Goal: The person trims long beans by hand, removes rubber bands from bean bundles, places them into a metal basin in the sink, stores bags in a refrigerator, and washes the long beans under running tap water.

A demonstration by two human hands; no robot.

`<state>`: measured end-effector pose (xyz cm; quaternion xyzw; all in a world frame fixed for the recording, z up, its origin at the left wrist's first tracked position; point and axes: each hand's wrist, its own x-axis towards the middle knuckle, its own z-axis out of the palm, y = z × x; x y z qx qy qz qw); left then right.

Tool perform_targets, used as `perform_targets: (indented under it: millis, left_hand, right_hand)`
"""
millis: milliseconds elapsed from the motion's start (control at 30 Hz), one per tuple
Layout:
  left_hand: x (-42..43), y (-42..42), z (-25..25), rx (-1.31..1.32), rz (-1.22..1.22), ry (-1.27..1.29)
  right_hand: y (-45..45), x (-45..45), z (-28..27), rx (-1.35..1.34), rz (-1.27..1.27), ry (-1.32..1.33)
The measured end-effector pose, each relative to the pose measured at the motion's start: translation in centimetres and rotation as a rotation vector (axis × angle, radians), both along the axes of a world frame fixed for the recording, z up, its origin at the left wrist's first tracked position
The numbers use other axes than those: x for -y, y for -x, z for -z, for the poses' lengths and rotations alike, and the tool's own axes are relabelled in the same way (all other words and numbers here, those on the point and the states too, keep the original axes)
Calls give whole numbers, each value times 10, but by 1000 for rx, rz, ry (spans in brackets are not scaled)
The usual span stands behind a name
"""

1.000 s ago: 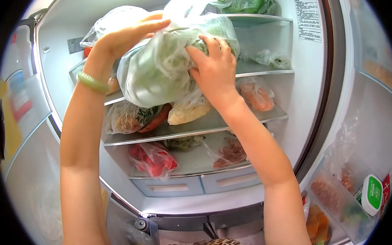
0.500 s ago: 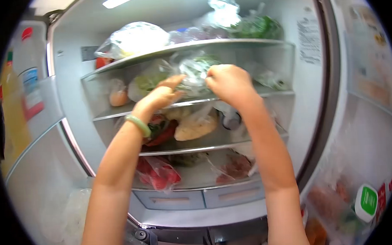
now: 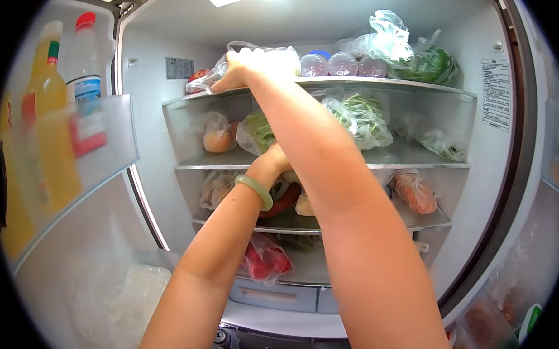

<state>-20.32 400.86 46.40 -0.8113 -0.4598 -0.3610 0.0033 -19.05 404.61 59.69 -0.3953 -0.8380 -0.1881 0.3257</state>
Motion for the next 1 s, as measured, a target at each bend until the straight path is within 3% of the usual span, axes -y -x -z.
perform_targets:
  millis: [67,133,200,267,300,400,600,667,733,767,867,900,967,1000]
  left_hand:
    - [-10,1,5,81,17,110]
    - [-57,9,24,90,11,136]
    - [-78,10,36,-132,-32,-289]
    - [-75,9,34,-167,-27,-299]
    - [-75,9,34,-174,-20,-342]
    - [-73,7,35,-190,-6,-386]
    - [-66,7,36,-186,-6,-352]
    - [-61,7,35,-170,1,-311]
    - [-62,8,37,-187,-28,-334]
    - [-59,7,37,-187,-46,-261]
    - [-54,8,35,-185,-52,-180]
    - [-51,7,34,-171,-42,-170]
    - [-36,4,27,-124,-43,-95]
    - [-39,6,29,-131,-44,-106]
  right_hand:
    - [6,-4,11,-130,47,-106]
    - [1,-40,0,-318,-211,-168]
    - [-27,-57,-19,-300,-315,-315]
    - [-53,-61,-11,-892,-899,272]
    - [-70,-43,-6,-971,-1020,472]
    - [-85,-41,3,-996,-1108,416]
    - [-75,-53,-3,-890,-937,298]
    - [-66,-90,-16,-1005,-1437,254]
    - [-61,-81,-27,-926,-890,-105]
    - [-64,-30,-19,-970,-541,-101]
    - [-52,-84,-33,-1408,-1414,-44]
    - [-45,-101,-32,-1293,-1009,-425]
    - [-38,-94,-24,-1025,-446,-801]
    - [-31,-78,-17,-912,-307,-833]
